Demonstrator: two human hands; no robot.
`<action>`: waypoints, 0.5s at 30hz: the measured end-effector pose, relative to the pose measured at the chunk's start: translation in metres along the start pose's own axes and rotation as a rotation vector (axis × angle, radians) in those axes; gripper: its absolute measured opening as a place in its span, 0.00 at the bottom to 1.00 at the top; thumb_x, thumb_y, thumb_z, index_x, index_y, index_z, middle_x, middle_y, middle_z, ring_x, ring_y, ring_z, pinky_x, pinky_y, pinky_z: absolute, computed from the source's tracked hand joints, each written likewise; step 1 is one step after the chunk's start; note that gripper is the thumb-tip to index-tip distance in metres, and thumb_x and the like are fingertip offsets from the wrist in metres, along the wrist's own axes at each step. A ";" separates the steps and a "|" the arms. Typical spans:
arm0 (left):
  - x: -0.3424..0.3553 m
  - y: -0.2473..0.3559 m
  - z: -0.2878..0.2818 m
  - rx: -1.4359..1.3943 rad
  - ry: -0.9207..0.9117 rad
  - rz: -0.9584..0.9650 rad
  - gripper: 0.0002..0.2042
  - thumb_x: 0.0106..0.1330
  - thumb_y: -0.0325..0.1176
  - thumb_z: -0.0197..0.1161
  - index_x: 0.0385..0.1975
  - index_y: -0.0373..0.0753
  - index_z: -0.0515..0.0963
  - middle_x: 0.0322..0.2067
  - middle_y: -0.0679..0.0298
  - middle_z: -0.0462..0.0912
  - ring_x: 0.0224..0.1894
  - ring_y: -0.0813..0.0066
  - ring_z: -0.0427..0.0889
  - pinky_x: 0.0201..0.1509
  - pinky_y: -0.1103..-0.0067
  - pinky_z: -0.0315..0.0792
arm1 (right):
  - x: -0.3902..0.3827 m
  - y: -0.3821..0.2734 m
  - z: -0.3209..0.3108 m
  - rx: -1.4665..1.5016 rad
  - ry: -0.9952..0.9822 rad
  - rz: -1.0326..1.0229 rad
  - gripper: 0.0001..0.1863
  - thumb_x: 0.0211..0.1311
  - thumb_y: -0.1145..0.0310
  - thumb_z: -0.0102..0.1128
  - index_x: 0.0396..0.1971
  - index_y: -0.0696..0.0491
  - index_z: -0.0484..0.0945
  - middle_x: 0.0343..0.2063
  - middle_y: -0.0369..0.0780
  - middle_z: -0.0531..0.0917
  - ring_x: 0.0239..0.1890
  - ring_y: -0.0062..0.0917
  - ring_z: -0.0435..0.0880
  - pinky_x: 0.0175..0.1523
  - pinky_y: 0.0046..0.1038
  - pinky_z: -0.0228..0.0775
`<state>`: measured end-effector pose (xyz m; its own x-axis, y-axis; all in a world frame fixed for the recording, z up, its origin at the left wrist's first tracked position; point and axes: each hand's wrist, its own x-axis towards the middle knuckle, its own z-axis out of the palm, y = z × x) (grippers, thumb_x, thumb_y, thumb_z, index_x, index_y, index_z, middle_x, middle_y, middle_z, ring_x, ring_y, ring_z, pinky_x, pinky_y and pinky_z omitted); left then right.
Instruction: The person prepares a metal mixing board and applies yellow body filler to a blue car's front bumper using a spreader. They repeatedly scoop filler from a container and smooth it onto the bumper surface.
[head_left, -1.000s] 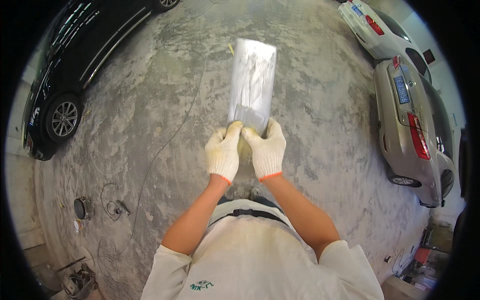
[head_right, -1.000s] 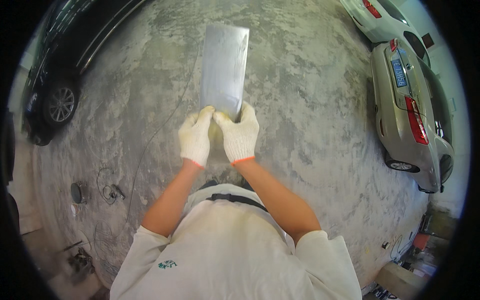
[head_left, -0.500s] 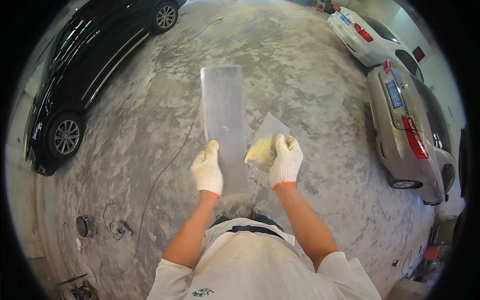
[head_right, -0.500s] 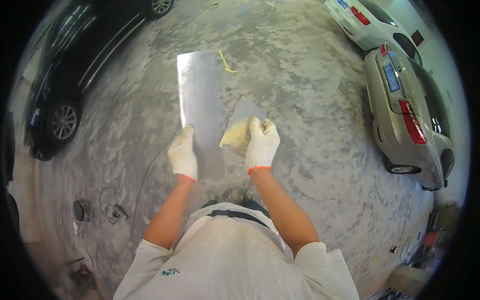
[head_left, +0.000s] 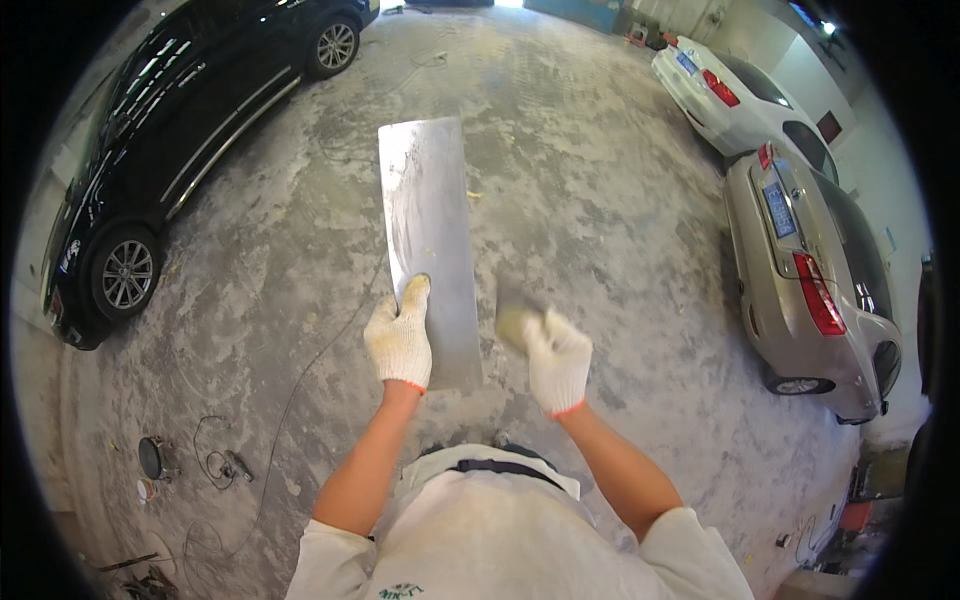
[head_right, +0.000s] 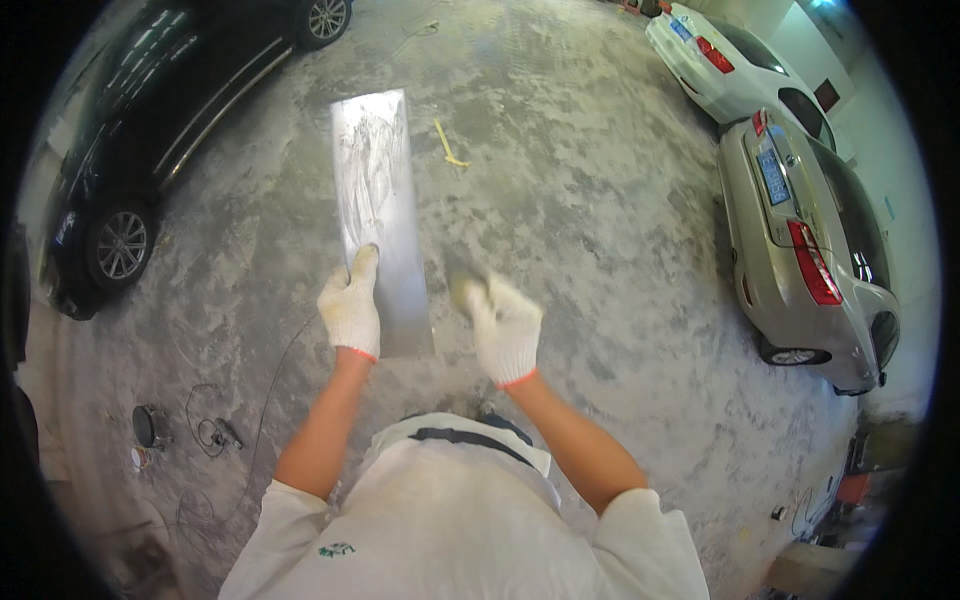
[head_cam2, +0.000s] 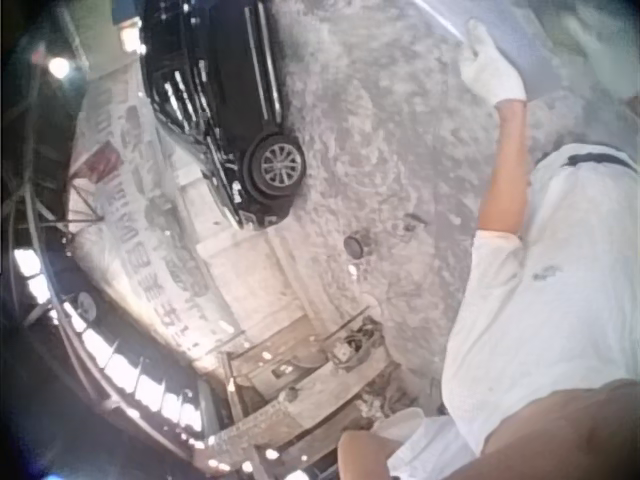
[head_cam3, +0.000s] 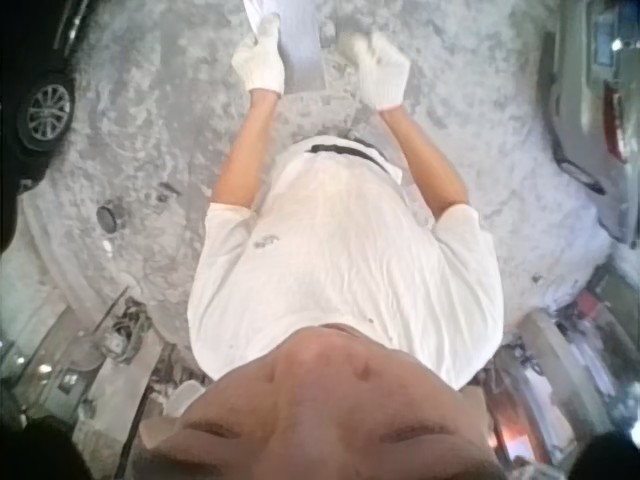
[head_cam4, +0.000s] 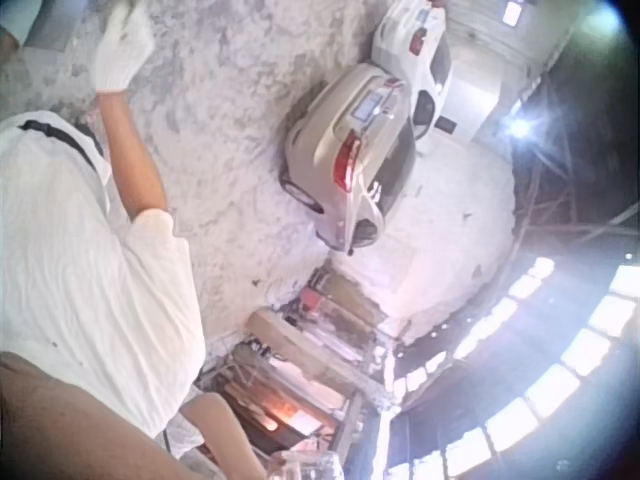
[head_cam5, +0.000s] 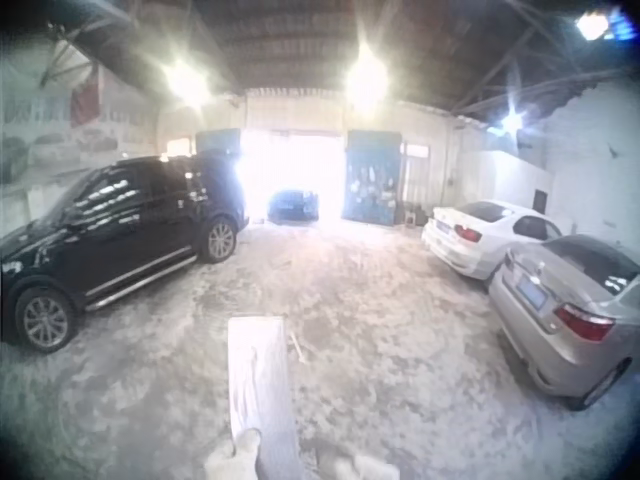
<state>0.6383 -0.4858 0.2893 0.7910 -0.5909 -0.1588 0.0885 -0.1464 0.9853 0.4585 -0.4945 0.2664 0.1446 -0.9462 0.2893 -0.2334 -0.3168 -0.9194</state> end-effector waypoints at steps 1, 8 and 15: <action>0.001 0.001 0.000 0.015 -0.051 -0.022 0.23 0.69 0.49 0.74 0.37 0.29 0.86 0.29 0.62 0.85 0.33 0.75 0.77 0.43 0.72 0.74 | -0.002 0.004 0.002 0.130 0.157 0.030 0.11 0.72 0.68 0.63 0.48 0.54 0.88 0.23 0.42 0.82 0.26 0.19 0.74 0.36 0.25 0.72; 0.025 0.015 -0.015 -0.124 -0.082 -0.089 0.25 0.72 0.49 0.71 0.46 0.26 0.85 0.40 0.62 0.87 0.42 0.76 0.80 0.50 0.73 0.75 | 0.013 -0.011 -0.004 0.111 -0.118 0.288 0.09 0.72 0.70 0.64 0.34 0.60 0.82 0.23 0.31 0.80 0.29 0.14 0.77 0.35 0.23 0.71; 0.006 0.012 -0.007 -0.201 -0.196 -0.287 0.26 0.71 0.48 0.74 0.53 0.29 0.84 0.45 0.63 0.86 0.47 0.76 0.80 0.56 0.74 0.74 | 0.032 -0.016 -0.005 0.096 0.050 0.083 0.11 0.73 0.70 0.63 0.31 0.61 0.80 0.26 0.31 0.83 0.29 0.14 0.76 0.34 0.23 0.71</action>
<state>0.6487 -0.4856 0.3002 0.5884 -0.6915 -0.4190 0.4211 -0.1803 0.8889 0.4622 -0.5200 0.2917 0.0799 -0.9718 0.2218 -0.1489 -0.2316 -0.9613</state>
